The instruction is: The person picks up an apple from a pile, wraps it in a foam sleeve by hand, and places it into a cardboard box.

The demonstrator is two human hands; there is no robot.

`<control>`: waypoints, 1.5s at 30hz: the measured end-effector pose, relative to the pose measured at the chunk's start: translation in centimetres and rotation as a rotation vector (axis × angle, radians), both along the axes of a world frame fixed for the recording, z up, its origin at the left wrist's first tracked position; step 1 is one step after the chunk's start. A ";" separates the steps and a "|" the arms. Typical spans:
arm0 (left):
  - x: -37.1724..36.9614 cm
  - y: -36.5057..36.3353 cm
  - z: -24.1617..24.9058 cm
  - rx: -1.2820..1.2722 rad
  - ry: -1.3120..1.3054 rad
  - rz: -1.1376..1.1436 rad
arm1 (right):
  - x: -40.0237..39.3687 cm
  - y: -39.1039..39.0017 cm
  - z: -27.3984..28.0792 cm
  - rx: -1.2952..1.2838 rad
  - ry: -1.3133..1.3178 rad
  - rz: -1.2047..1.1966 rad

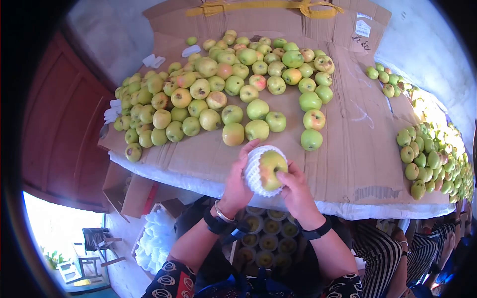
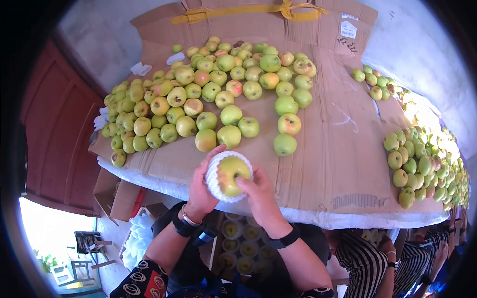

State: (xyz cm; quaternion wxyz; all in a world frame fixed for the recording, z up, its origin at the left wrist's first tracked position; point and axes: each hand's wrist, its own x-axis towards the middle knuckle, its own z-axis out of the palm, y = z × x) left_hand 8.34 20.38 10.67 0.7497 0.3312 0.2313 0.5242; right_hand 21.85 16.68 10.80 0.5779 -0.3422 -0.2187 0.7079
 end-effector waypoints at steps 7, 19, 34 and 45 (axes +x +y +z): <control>-1.2 -0.1 0.3 0.272 0.470 0.093 | -0.5 0.9 -0.8 0.140 -0.366 -0.172; -0.4 -0.2 -0.1 0.015 0.227 0.103 | -1.6 0.2 -0.4 0.159 -0.361 -0.139; -0.7 -0.1 -0.8 -0.118 0.124 0.026 | -1.3 0.2 -0.4 0.278 -0.483 -0.106; -0.5 0.0 -1.1 -0.124 0.088 0.035 | 0.1 1.6 -2.0 0.411 -0.825 -0.133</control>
